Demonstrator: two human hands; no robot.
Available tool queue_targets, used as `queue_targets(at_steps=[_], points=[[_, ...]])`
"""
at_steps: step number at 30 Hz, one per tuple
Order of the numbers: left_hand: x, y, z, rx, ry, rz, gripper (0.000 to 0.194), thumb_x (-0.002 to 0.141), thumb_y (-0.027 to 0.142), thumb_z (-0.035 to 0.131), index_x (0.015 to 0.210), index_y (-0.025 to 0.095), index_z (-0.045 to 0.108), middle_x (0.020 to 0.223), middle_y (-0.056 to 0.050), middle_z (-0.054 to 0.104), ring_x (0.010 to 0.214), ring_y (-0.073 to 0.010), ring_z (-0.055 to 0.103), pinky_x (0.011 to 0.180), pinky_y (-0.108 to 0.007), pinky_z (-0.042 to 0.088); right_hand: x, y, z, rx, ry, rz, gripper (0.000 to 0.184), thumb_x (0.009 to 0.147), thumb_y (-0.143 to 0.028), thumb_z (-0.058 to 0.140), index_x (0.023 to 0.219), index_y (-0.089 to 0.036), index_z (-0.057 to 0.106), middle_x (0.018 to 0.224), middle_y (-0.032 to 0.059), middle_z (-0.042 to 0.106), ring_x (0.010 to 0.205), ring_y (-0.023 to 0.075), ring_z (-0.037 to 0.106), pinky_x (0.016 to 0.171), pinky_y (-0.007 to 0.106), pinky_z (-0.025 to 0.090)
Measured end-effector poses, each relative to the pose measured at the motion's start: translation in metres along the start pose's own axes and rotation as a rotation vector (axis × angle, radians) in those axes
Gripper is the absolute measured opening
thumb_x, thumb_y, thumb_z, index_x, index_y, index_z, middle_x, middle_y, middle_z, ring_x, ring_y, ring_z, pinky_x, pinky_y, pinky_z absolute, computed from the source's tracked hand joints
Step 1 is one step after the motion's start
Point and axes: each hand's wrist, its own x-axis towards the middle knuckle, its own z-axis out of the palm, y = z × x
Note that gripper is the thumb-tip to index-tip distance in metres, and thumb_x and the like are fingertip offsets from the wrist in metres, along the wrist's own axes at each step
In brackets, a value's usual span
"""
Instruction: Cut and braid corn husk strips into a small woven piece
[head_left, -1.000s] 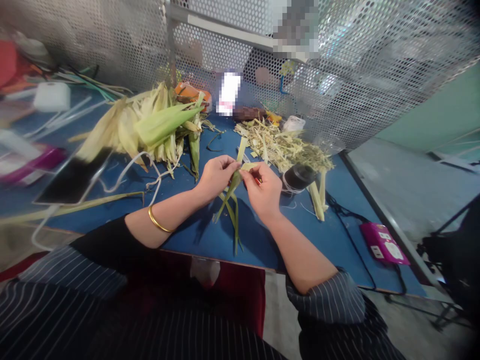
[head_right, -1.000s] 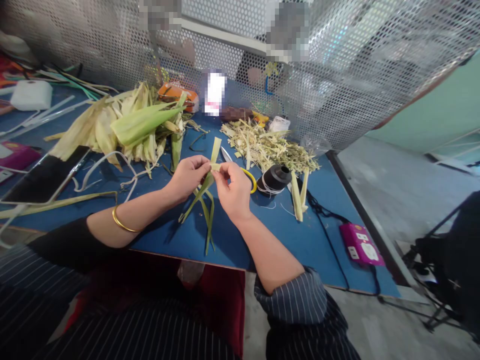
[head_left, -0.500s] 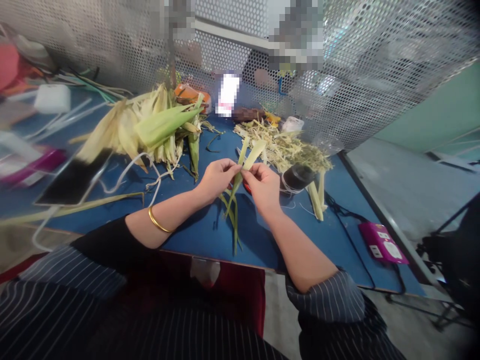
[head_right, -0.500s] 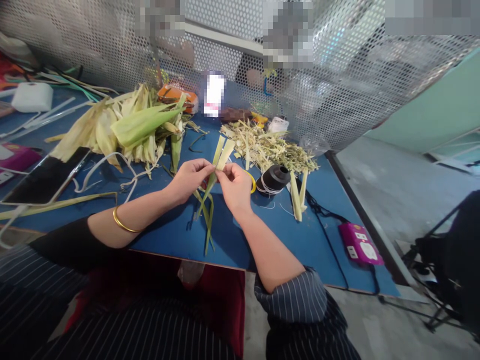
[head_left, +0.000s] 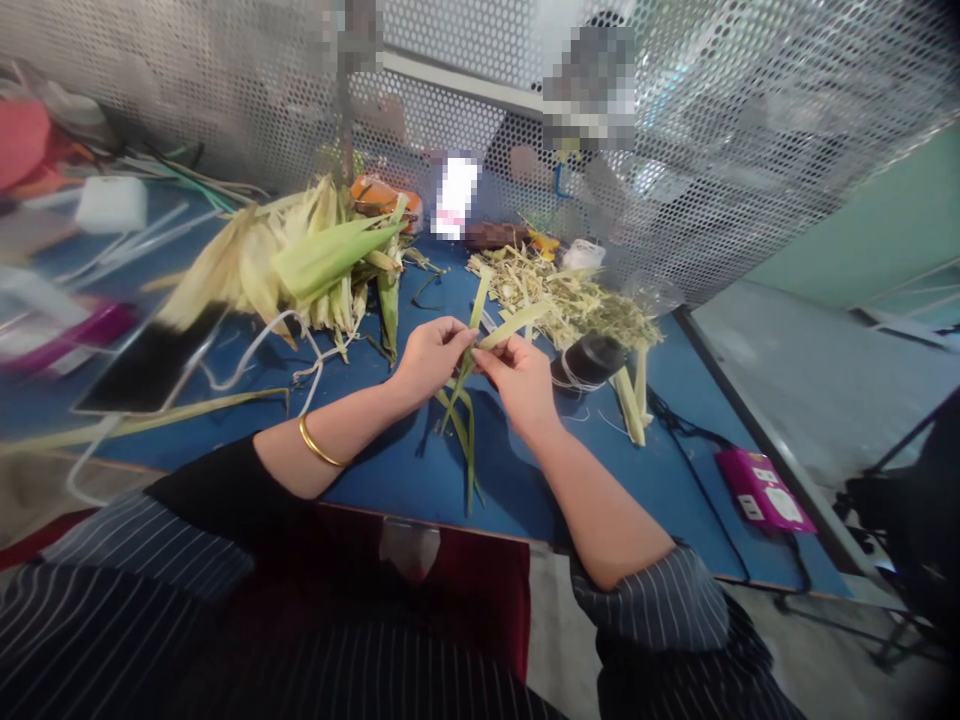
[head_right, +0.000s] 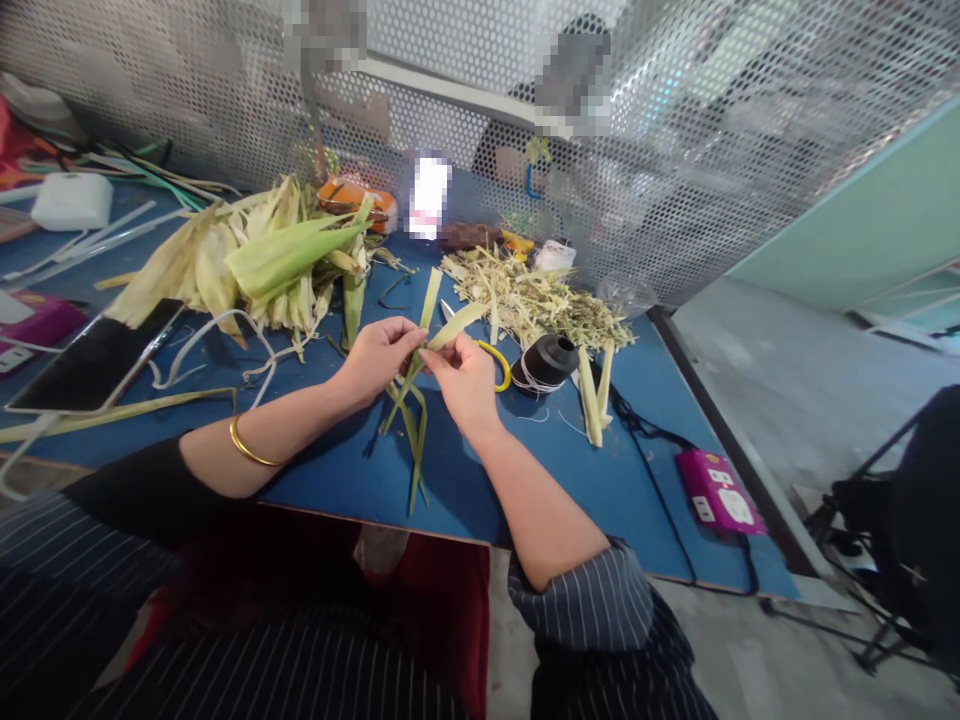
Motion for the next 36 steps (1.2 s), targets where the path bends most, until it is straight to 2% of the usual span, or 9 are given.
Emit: queue_targets(at_steps=[2,4,8,13,18,22,25,31,36], points=[[0.000,-0.001,0.000,0.013,0.008,0.014,0.018,0.081,0.030,0.059,0.068,0.017,0.057,0.054,0.004,0.054,0.044,-0.0070,0.046,0.045,-0.019,0.036,0.000,0.000,0.002,0.088,-0.034,0.105,0.022,0.068,-0.036,0.072,0.072,-0.018,0.059,0.063,-0.0025,0.060,0.059,0.0118,0.056,0.063,0.029,0.049],[-0.002,0.002,0.000,-0.003,0.000,-0.008,0.018,0.081,0.030,0.060,0.069,0.016,0.057,0.054,0.003,0.055,0.045,-0.0070,0.047,0.046,-0.019,0.037,0.000,0.001,0.002,0.127,-0.023,0.148,0.025,0.065,-0.038,0.073,0.069,-0.018,0.059,0.062,-0.0025,0.060,0.057,0.0113,0.056,0.062,0.028,0.049],[-0.007,0.011,0.003,-0.062,-0.083,-0.108,0.021,0.080,0.034,0.062,0.073,0.015,0.058,0.059,0.000,0.060,0.048,-0.0070,0.049,0.046,-0.019,0.037,0.003,0.008,-0.001,0.119,0.065,0.076,0.024,0.069,-0.039,0.071,0.069,-0.019,0.058,0.061,-0.0028,0.058,0.058,0.0116,0.056,0.062,0.029,0.050],[-0.009,0.013,0.005,-0.159,-0.130,-0.197,0.019,0.083,0.028,0.060,0.071,0.014,0.056,0.060,0.002,0.055,0.048,-0.0052,0.047,0.046,-0.018,0.038,0.004,0.008,-0.004,-0.071,0.124,-0.071,0.019,0.072,-0.036,0.070,0.072,-0.019,0.060,0.063,-0.0033,0.057,0.058,0.0103,0.051,0.058,0.025,0.045],[-0.009,0.014,0.003,-0.284,-0.161,-0.240,0.016,0.084,0.024,0.061,0.072,0.014,0.057,0.064,0.001,0.057,0.052,-0.0050,0.050,0.048,-0.018,0.039,0.001,0.004,-0.004,-0.052,0.105,-0.071,0.021,0.074,-0.038,0.067,0.073,-0.020,0.058,0.061,-0.0041,0.053,0.053,0.0088,0.044,0.052,0.024,0.041],[-0.008,0.015,0.000,-0.375,-0.176,-0.284,0.014,0.081,0.022,0.063,0.071,0.015,0.057,0.068,0.000,0.059,0.055,-0.0049,0.052,0.049,-0.017,0.038,0.002,0.006,-0.004,-0.006,0.088,-0.070,0.018,0.075,-0.037,0.066,0.076,-0.020,0.058,0.063,-0.0041,0.052,0.054,0.0090,0.045,0.052,0.023,0.040],[-0.008,0.015,0.000,-0.402,-0.174,-0.303,0.015,0.081,0.021,0.062,0.069,0.016,0.056,0.066,0.001,0.058,0.053,-0.0050,0.051,0.050,-0.018,0.039,0.002,0.003,-0.004,-0.050,0.079,-0.086,0.019,0.076,-0.037,0.064,0.076,-0.020,0.057,0.065,-0.0035,0.054,0.056,0.0100,0.047,0.054,0.024,0.042],[-0.005,0.015,0.000,-0.234,-0.091,-0.217,0.017,0.086,0.021,0.056,0.070,0.015,0.053,0.061,0.001,0.058,0.050,-0.0058,0.051,0.049,-0.019,0.040,-0.008,-0.006,-0.004,-0.285,0.101,-0.270,0.011,0.084,-0.032,0.057,0.081,-0.021,0.058,0.075,-0.0005,0.061,0.067,0.0133,0.056,0.065,0.028,0.047],[0.003,0.006,-0.002,-0.237,-0.020,-0.211,0.017,0.087,0.023,0.054,0.072,0.016,0.050,0.060,0.002,0.059,0.047,-0.0063,0.053,0.046,-0.018,0.041,-0.014,-0.013,-0.002,-0.246,0.099,-0.415,0.006,0.086,-0.029,0.056,0.084,-0.023,0.056,0.085,0.0019,0.066,0.081,0.0162,0.062,0.077,0.032,0.050]])
